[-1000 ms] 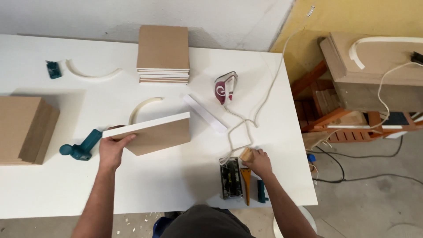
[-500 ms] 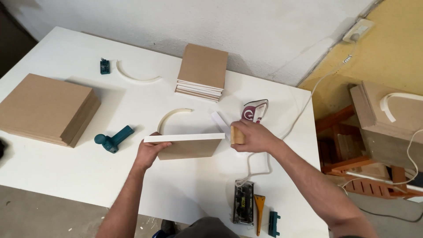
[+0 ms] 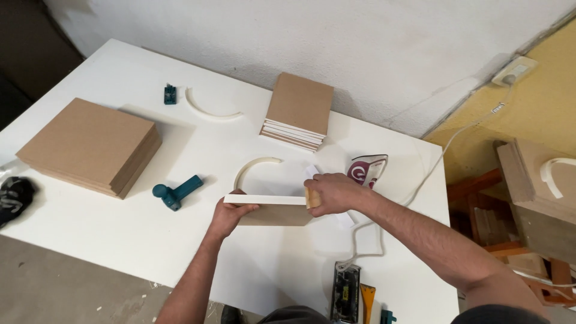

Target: The person irons a white strip onto a curved wooden piece, then uses a small wooden block to press it. They then sand the edges of a square wooden board using a sanding block and a scraper, flipping the board to work on different sides. Finally, they place the white strip onto the sanded board.

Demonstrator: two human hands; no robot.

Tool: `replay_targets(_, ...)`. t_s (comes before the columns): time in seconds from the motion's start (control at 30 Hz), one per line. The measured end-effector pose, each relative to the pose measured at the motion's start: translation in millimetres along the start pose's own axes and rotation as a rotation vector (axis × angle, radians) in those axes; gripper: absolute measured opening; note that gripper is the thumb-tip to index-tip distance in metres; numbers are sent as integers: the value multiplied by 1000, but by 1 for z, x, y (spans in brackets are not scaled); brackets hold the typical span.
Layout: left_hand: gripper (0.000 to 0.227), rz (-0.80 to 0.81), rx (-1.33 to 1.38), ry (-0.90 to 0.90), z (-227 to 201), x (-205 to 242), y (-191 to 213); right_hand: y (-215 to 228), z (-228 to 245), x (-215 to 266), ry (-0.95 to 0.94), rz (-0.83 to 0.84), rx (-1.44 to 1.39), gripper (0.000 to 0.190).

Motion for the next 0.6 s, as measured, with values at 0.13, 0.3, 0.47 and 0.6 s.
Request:
replay_targets(0.13, 37, 4, 37, -9, -6, 3, -7, 15, 42, -23, 14, 40, 3, 79)
replay_targets(0.3, 38, 35, 93, -13, -10, 5, -10, 21, 80, -62, 50, 51, 32, 82)
replay_targets(0.47, 44, 87, 110, 15, 61, -18, -23, 59, 138, -65, 101, 65, 20, 85)
replay_targets(0.6, 55, 119, 144, 45, 70, -27, -28, 47, 149, -89, 148, 0, 49, 98)
Point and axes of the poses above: each hand's wrist, its own x-axis away from the middle knuckle, its own y-axis out of the back of the hand, z = x × y, the point moved 6 cm from there along -x, towards the middle knuckle, and after that the axes turned 4 degrees about -z, right-handed, at the moved point
